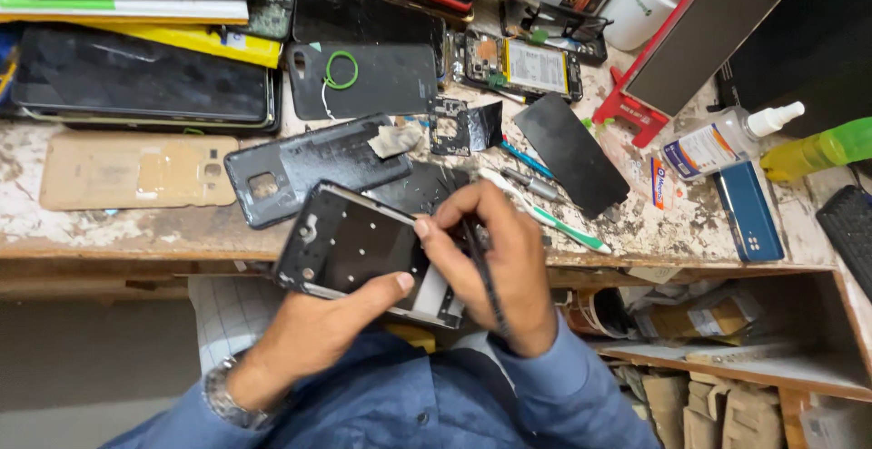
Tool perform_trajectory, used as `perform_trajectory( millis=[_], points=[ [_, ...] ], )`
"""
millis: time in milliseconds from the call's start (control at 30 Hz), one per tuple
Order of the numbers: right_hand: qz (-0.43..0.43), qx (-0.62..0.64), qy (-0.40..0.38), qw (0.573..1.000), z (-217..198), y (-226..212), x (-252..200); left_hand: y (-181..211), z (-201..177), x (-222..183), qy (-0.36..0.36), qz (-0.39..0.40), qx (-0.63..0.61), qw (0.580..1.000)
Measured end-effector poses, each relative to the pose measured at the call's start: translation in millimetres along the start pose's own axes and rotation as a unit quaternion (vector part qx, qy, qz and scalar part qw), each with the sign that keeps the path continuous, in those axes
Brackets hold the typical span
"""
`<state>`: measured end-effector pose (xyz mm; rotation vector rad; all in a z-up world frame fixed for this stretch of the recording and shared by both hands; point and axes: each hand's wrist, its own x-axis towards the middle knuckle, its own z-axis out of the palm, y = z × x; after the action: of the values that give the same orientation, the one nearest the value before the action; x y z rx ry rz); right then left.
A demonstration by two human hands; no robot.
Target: The person uses a small metal tool to scrape adhesive residue from the inside of a smartphone frame. They then flip the phone over and continue scraping residue from the back side of the frame.
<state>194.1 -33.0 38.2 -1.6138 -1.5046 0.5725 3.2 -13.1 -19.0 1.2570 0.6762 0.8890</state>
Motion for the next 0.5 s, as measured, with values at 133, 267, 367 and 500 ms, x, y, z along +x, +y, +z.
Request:
perform_trajectory(
  millis=[133, 267, 367, 500],
  points=[
    [-0.211, -0.047, -0.013, 0.976, -11, -8, -10, -2, -1, -1, 0.056, -0.026, -0.081, 0.995],
    [-0.251, -0.064, -0.092, 0.961, -18, -10, -16, -2, -1, -5, 0.094, -0.051, -0.076, 0.991],
    [-0.226, -0.090, -0.112, 0.963, -19, -2, -19, -4, 10, -2, 0.073, -0.027, -0.099, 0.992],
    [-0.165, 0.007, -0.110, 0.980, -21, 21, -23, 2, 14, 0, -0.009, -0.024, -0.098, 0.995]
  ],
)
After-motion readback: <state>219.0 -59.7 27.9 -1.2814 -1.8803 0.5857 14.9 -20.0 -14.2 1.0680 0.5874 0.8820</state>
